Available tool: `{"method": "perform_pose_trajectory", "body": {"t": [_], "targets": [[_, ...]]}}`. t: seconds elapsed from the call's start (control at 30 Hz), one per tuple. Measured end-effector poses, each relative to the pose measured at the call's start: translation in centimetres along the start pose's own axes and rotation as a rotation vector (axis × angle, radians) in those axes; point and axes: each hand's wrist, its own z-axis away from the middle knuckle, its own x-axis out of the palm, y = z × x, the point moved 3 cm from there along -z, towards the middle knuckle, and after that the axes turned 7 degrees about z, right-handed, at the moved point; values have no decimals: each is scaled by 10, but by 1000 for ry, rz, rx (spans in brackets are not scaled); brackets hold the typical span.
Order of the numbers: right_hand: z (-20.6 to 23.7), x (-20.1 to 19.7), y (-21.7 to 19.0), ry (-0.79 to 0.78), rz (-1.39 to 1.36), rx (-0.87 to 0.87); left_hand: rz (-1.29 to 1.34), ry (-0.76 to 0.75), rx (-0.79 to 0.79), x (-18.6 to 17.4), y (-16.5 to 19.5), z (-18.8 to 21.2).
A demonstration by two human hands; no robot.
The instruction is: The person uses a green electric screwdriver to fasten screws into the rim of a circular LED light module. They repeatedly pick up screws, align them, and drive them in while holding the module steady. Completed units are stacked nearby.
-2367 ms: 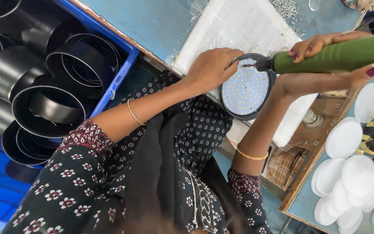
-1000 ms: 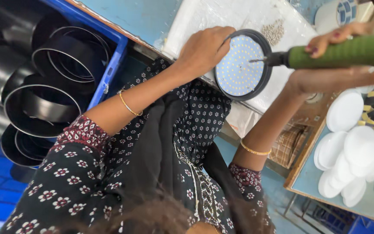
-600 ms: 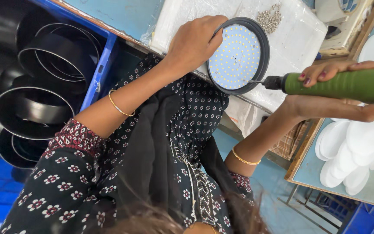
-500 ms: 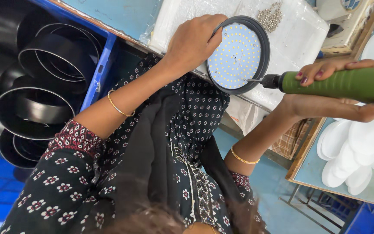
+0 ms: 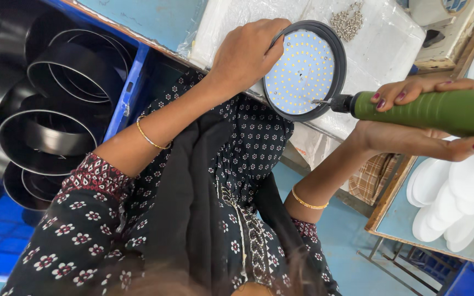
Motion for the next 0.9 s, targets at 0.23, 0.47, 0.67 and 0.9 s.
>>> {"method": "perform_pose_trajectory", "body": {"t": [0.23,0.47,0.67,0.9], "targets": [[5,-11,1,31,28,13,2,-5,-2,-1,2,1],[3,-11,1,114,180,-85,13,-5,-19,-3,5,0],[15,4,-10,84,213,-143,26,-7,-30,-3,7,1],[18,17,-14,100,141,-109,47,6,-15,-4,8,0]]}}
